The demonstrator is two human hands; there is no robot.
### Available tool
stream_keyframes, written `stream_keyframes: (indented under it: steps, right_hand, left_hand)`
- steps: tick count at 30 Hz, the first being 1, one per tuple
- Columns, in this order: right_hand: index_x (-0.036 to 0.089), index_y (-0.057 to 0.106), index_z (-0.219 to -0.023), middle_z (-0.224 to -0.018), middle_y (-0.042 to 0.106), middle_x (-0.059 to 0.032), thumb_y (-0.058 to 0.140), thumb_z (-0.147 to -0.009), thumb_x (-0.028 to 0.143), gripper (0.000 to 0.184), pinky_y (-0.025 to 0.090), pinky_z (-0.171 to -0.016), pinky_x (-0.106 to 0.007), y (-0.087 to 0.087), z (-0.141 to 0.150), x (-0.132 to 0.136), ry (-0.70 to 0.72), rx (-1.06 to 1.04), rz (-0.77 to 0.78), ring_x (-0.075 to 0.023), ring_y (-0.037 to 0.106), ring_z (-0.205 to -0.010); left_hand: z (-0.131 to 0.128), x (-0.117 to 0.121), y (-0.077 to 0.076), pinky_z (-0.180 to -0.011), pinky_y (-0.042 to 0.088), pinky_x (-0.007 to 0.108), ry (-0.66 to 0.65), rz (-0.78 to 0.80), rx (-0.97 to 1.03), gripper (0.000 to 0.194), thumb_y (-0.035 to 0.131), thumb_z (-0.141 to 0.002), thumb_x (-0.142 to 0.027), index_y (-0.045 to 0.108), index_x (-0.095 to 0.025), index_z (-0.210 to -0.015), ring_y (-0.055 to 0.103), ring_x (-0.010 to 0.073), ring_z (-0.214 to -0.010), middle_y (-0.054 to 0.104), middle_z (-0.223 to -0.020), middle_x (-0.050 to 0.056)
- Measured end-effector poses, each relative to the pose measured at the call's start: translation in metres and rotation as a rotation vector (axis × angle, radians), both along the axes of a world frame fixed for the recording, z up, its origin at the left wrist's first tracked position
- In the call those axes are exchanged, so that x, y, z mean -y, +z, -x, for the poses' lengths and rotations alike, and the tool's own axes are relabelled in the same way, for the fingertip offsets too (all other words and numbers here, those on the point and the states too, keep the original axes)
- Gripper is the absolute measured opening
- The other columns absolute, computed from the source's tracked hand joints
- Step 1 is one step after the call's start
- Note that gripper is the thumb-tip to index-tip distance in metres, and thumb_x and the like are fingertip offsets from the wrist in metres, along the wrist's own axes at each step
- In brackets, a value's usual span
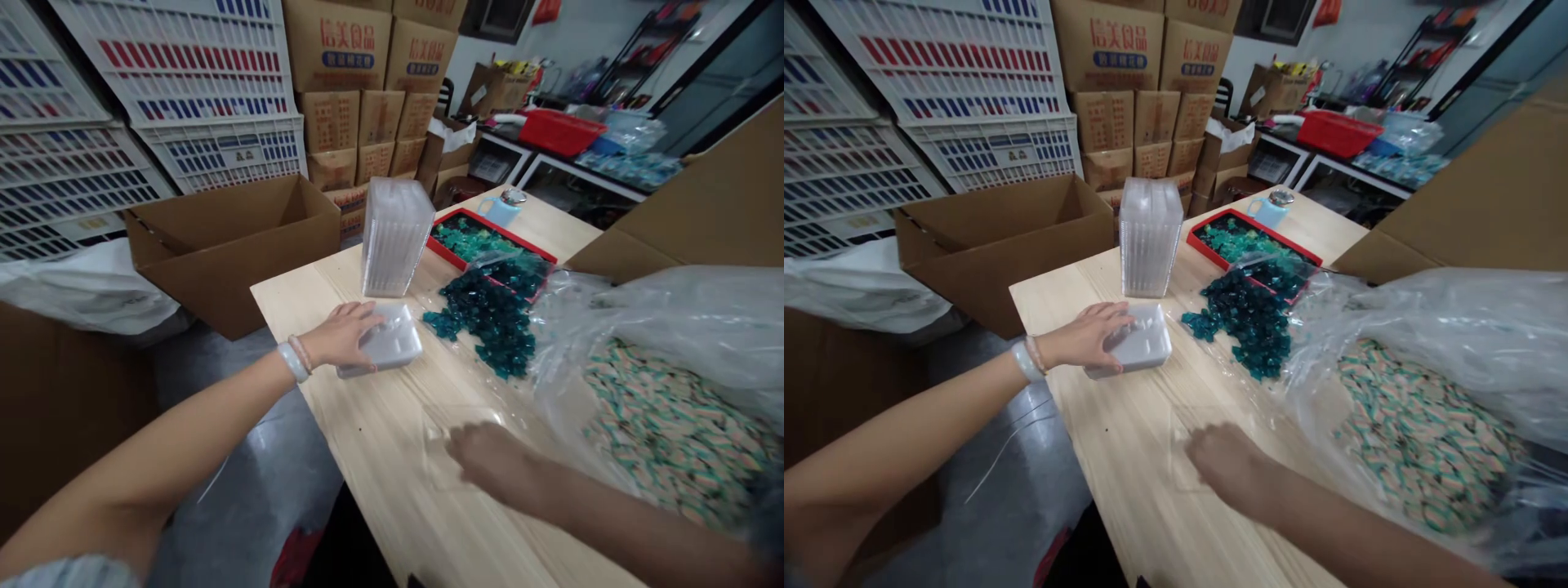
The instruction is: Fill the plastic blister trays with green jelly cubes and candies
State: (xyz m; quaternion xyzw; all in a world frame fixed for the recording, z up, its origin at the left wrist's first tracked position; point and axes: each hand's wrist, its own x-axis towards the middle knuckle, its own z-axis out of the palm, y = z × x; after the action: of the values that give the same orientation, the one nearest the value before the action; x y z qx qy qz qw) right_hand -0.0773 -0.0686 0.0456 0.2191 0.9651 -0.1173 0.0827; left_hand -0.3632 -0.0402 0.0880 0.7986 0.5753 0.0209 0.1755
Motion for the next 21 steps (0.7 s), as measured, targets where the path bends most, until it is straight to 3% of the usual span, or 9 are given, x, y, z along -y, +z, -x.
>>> stream_keyframes:
  steps: [3,6,10,13,16,19,21]
  right_hand:
    - [0.015,0.058,-0.085,-0.086,0.059,-0.0077,0.052,-0.078,0.023,0.012,0.04,-0.069,-0.03,0.02,0.055,-0.051,0.071,-0.192,-0.012,-0.0186,0.053,-0.082]
    - [0.015,0.059,-0.083,-0.084,0.057,-0.006,0.052,-0.079,0.022,0.011,0.039,-0.074,-0.029,0.028,0.096,-0.092,0.127,-0.297,0.108,-0.0167,0.05,-0.083]
    - [0.015,0.058,-0.071,-0.073,0.055,-0.0013,0.051,-0.079,0.018,0.012,0.039,-0.069,-0.025,0.015,0.105,-0.115,0.195,-0.326,0.321,-0.0126,0.05,-0.073]
    - [0.016,0.059,-0.069,-0.07,0.054,-0.0002,0.051,-0.078,0.016,0.012,0.039,-0.066,-0.024,0.01,0.1,-0.118,0.211,-0.314,0.393,-0.0114,0.05,-0.069]
    - [0.016,0.06,-0.072,-0.073,0.057,-0.0012,0.05,-0.076,0.013,0.012,0.04,-0.066,-0.023,0.014,0.1,-0.112,0.201,-0.277,0.315,-0.0119,0.052,-0.07]
    - [0.014,0.061,-0.078,-0.079,0.06,-0.0053,0.048,-0.074,0.008,0.015,0.04,-0.065,-0.025,0.019,0.11,-0.099,0.189,-0.164,0.081,-0.0147,0.055,-0.072]
    - [0.011,0.061,-0.08,-0.08,0.061,-0.0088,0.044,-0.074,0.004,0.019,0.04,-0.062,-0.027,0.027,0.119,-0.092,0.196,-0.06,-0.087,-0.017,0.056,-0.071]
  left_hand:
    - [0.003,-0.011,-0.01,-0.099,0.019,0.042,-0.029,0.007,-0.025,0.083,0.062,-0.055,-0.057,0.033,-0.029,-0.127,0.022,0.0297,-0.124,0.022,-0.139,0.007]
    - [0.01,-0.013,-0.01,-0.099,0.018,0.041,-0.057,0.006,-0.019,0.077,0.059,-0.06,-0.058,0.033,-0.03,-0.127,0.022,0.0287,-0.124,0.023,-0.139,0.006]
    - [0.015,-0.015,-0.01,-0.099,0.017,0.042,-0.075,0.008,0.009,0.073,0.057,-0.062,-0.058,0.035,-0.03,-0.126,0.021,0.0296,-0.123,0.021,-0.14,0.005]
    - [0.013,-0.012,-0.01,-0.099,0.018,0.043,-0.085,0.004,0.036,0.073,0.059,-0.062,-0.056,0.035,-0.029,-0.125,0.023,0.0297,-0.123,0.022,-0.139,0.005]
    - [0.006,-0.001,-0.013,-0.101,0.016,0.044,-0.056,-0.086,0.045,0.065,0.061,-0.064,-0.045,0.04,-0.022,-0.121,0.018,0.0301,-0.125,0.021,-0.139,0.008]
    - [-0.006,0.01,-0.019,-0.103,0.005,0.049,-0.041,-0.165,0.008,0.024,0.055,-0.071,-0.028,0.056,-0.017,-0.092,0.009,0.0314,-0.128,0.023,-0.138,0.008]
    - [-0.014,0.016,-0.018,-0.103,0.0,0.052,-0.06,-0.161,-0.017,0.01,0.05,-0.074,-0.021,0.058,-0.015,-0.076,0.008,0.0317,-0.129,0.028,-0.136,0.007]
